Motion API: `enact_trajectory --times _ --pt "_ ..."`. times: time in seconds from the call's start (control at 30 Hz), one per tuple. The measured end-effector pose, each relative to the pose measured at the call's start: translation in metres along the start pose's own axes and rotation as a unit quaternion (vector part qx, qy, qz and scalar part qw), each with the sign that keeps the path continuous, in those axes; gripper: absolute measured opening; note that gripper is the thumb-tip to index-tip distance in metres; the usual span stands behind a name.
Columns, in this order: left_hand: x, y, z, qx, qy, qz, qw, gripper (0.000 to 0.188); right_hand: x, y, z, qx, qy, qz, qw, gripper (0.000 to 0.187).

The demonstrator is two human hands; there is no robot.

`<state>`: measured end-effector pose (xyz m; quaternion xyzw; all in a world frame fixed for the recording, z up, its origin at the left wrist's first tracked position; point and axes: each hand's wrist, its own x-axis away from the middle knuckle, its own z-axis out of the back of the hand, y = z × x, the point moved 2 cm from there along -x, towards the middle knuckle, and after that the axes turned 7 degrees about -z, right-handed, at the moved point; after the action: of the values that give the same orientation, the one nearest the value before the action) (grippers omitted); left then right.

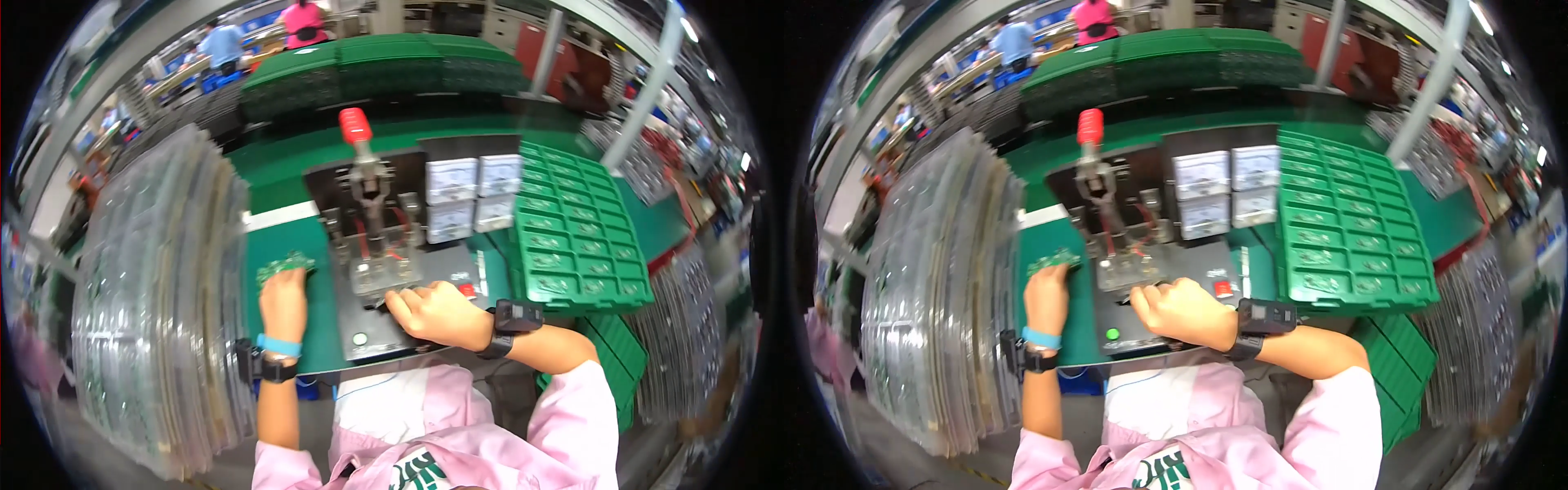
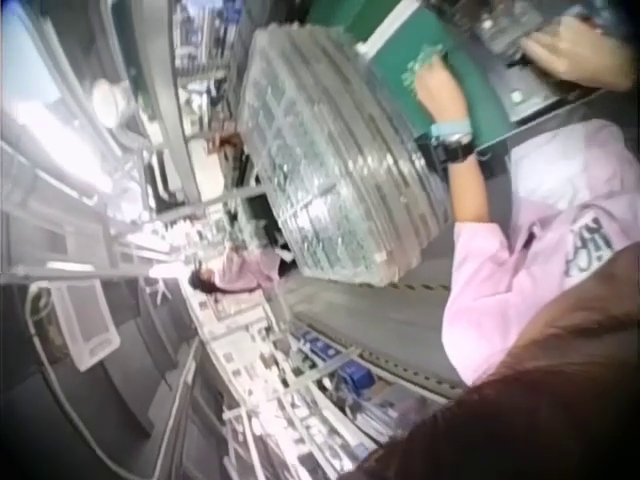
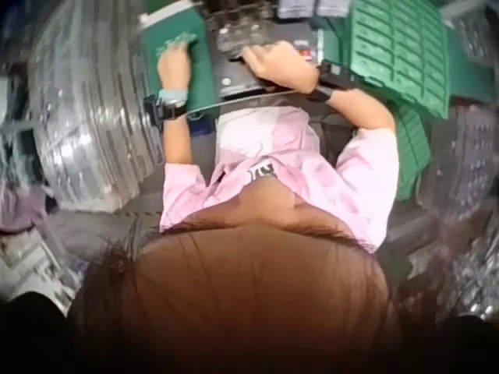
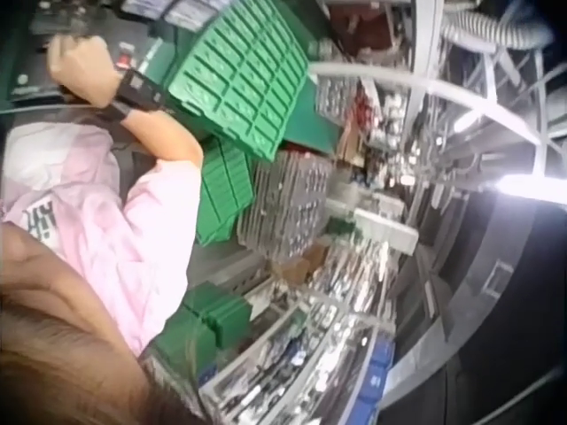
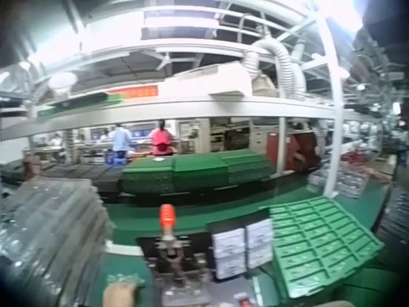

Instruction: The person picks up a circuit board, places it into a testing machine, and pulls down a red lever. After pressing buttons on the machine, the person releases the lever, removes the board, and places it into a green tray.

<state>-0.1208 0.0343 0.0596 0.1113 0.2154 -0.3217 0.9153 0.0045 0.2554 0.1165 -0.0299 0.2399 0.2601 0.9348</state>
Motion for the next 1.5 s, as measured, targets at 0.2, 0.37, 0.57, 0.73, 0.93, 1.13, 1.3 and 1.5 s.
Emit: enact_trajectory --times 0.2,0.37,0.57,0.73,0.93,1.13,1.3,1.5 --pt "0.027 0.023 0.038 0.141 0.134 0.018 0.981 0.029 0.113 0.104 0.076 0.086 0.206 -0.243 0.944 0.017" --pt "0.027 0.060 0.059 0.223 0.127 -0.169 0.952 0.025 0.308 0.199 0.129 0.191 0.129 -0.525 0.819 0.017" --pt "0.004 0.100 0.039 0.171 0.079 -0.187 0.964 0.030 0.304 0.170 0.121 0.199 0.012 -0.637 0.745 0.024" --pt "0.004 0.120 0.037 0.155 0.055 -0.194 0.967 0.033 0.220 0.143 0.112 0.160 0.012 -0.534 0.830 0.029" --pt "0.011 0.116 0.035 0.148 0.002 -0.159 0.976 0.037 0.025 0.064 0.092 -0.043 0.048 -0.226 0.972 0.036" --pt "0.007 0.125 0.039 0.165 -0.026 -0.174 0.970 0.042 -0.097 0.054 0.093 -0.170 0.152 -0.189 0.955 0.050" --pt "0.039 0.132 0.042 0.133 0.000 -0.203 0.970 0.044 -0.101 0.033 0.068 -0.472 0.383 -0.082 0.790 0.053" --pt "0.048 0.091 0.036 0.168 0.118 -0.182 0.962 0.051 0.035 -0.009 0.018 -0.261 0.246 -0.151 0.921 0.058"
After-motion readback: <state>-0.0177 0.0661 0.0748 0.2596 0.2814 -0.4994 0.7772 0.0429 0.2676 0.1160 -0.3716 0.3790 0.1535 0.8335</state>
